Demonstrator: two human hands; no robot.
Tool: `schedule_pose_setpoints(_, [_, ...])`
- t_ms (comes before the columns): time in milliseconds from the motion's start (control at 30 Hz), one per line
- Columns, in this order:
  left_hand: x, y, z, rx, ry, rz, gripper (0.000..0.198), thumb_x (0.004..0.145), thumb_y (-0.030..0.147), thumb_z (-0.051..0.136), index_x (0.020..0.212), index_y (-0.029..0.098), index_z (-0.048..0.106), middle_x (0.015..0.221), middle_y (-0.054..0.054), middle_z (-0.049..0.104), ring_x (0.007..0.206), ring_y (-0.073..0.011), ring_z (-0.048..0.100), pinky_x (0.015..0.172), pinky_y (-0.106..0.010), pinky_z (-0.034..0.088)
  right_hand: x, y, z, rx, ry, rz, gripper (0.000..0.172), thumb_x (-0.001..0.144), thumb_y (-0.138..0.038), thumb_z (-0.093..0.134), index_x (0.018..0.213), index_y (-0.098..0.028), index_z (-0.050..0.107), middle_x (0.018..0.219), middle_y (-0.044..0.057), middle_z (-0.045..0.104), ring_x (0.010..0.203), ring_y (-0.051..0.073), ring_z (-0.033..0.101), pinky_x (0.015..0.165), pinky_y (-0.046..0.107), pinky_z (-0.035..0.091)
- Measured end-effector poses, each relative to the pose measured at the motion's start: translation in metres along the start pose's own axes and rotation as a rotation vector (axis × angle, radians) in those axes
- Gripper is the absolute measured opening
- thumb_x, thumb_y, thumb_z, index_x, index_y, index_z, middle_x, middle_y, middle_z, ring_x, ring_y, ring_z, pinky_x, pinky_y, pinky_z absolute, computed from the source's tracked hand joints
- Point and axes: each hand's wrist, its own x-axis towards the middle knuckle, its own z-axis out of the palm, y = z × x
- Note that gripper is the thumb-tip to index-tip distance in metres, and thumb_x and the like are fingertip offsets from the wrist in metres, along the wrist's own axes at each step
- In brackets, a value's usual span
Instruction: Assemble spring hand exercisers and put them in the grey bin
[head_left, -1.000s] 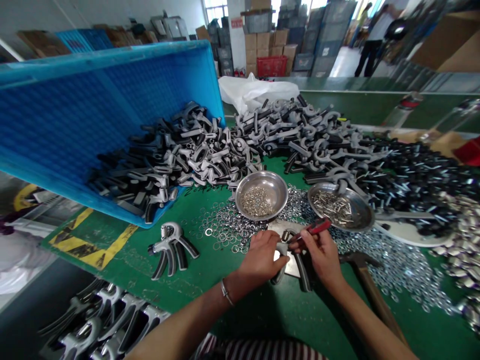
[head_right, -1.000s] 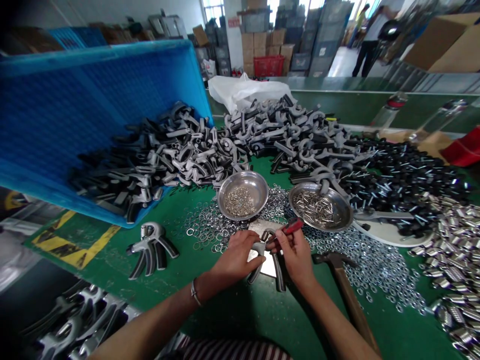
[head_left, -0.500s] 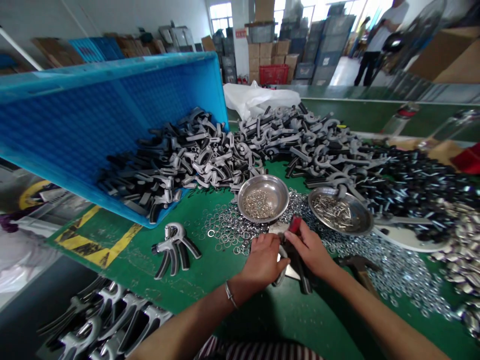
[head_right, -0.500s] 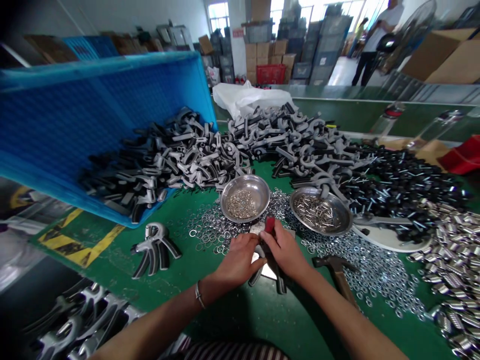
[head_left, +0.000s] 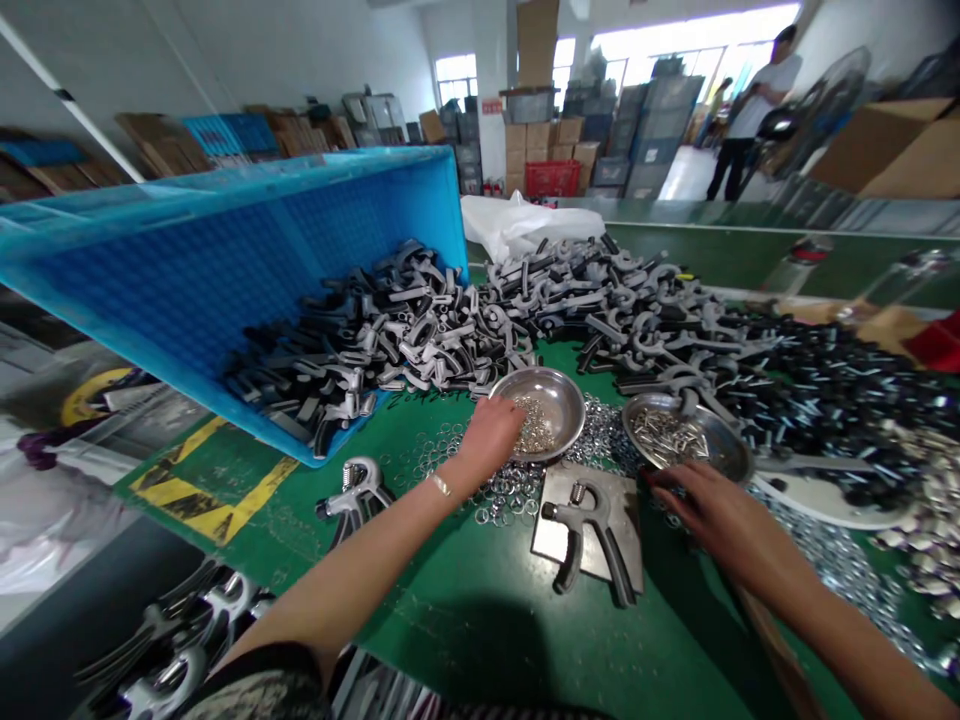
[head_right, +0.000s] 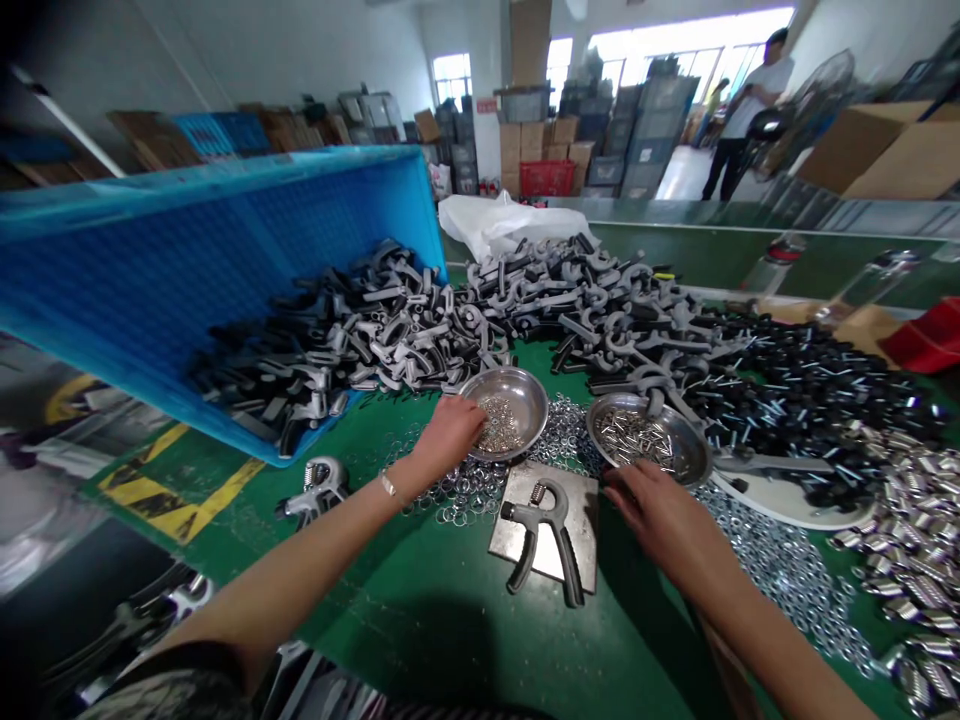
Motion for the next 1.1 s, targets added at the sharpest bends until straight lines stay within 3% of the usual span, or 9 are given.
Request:
schedule_pose_setpoints(133, [0.04,-0.021,-0.003,0.053,-0.086,-0.012,0.009,0.082,0.01,0.063,0.079,0.012,0.071,0.089,-0.016,0.072,0.102,-0.0301,0.062,0.099,-0.043,0.039,0.072,-0.059,0.001,-0.21,-0.084,-0.227,0.024,0.098,-0.027,0.05,0.095,-0.02,0.072,0.098,0.011,0.07,0.096,0.027,0.06,0.084,0.039,0.047])
schedule_pose_setpoints(233, [0.043,-0.023,0.003,0.038,-0.067,0.02,0.011,0.084,0.011,0.062,0.08,0.012,0.072,0.091,-0.017,0.073,0.101,-0.0292,0.064,0.1,-0.042,0.039,0.124,-0.095,0.021,-0.247,-0.148,-0.287,0.017,0.093,-0.023,0.059,0.088,-0.018,0.075,0.094,0.012,0.072,0.101,0.027,0.06,0.09,0.038,0.046])
schedule_pose_setpoints(333, [0.038,-0.028,0.007,-0.007,-0.031,0.017,0.013,0.088,0.015,0.06,0.086,0.013,0.072,0.094,-0.015,0.074,0.099,-0.0281,0.066,0.096,-0.04,0.042,0.153,-0.105,0.046,-0.264,-0.22,-0.273,0.01,0.09,-0.024,0.068,0.085,-0.017,0.074,0.095,0.011,0.073,0.103,0.025,0.062,0.088,0.037,0.05])
schedule_pose_setpoints(500, [0.027,-0.03,0.006,-0.132,0.038,-0.045,0.014,0.093,0.022,0.057,0.093,0.015,0.069,0.094,-0.009,0.073,0.092,-0.0222,0.066,0.089,-0.034,0.046,0.162,-0.096,0.066,-0.274,-0.285,-0.192,0.024,0.097,-0.035,0.061,0.113,-0.018,0.065,0.119,0.007,0.066,0.101,0.02,0.065,0.088,0.041,0.055])
schedule_pose_setpoints(633, [-0.014,0.01,0.009,-0.334,0.095,0.072,0.015,0.098,0.029,0.054,0.098,0.019,0.065,0.103,-0.004,0.069,0.1,-0.0178,0.062,0.092,-0.03,0.044,0.162,-0.09,0.07,-0.212,-0.307,-0.188,0.026,0.096,-0.034,0.062,0.116,-0.018,0.065,0.121,0.008,0.065,0.107,0.022,0.064,0.092,0.045,0.054])
schedule_pose_setpoints(700, [-0.038,0.037,0.015,-0.435,0.036,0.196,0.016,0.099,0.031,0.054,0.098,0.021,0.066,0.101,-0.003,0.069,0.099,-0.0184,0.06,0.093,-0.031,0.043,0.163,-0.089,0.072,-0.167,-0.317,-0.192,0.025,0.096,-0.034,0.062,0.116,-0.018,0.065,0.122,0.008,0.065,0.109,0.023,0.063,0.094,0.046,0.053])
schedule_pose_setpoints(833, [-0.059,0.072,0.033,-0.277,-0.031,0.262,0.022,0.101,0.031,0.048,0.101,0.019,0.067,0.101,-0.006,0.065,0.1,-0.0228,0.056,0.097,-0.038,0.039,0.165,-0.089,0.074,-0.066,-0.293,-0.147,0.028,0.096,-0.035,0.062,0.119,-0.019,0.064,0.124,0.008,0.064,0.106,0.022,0.064,0.091,0.045,0.054])
schedule_pose_setpoints(967, [-0.05,0.079,0.042,-0.078,0.001,0.28,0.025,0.102,0.027,0.043,0.095,0.018,0.065,0.095,-0.008,0.063,0.096,-0.0244,0.054,0.093,-0.041,0.039,0.167,-0.091,0.07,0.119,-0.192,-0.092,0.026,0.096,-0.034,0.063,0.115,-0.017,0.064,0.117,0.007,0.066,0.101,0.021,0.066,0.088,0.043,0.055])
schedule_pose_setpoints(1100, [-0.049,0.082,0.039,-0.027,0.012,0.313,0.024,0.101,0.023,0.042,0.093,0.017,0.064,0.093,-0.008,0.063,0.096,-0.0253,0.055,0.092,-0.042,0.04,0.158,-0.09,0.055,0.389,-0.038,-0.021,0.014,0.092,-0.029,0.064,0.093,-0.016,0.067,0.09,0.003,0.071,0.087,0.018,0.067,0.082,0.035,0.055])
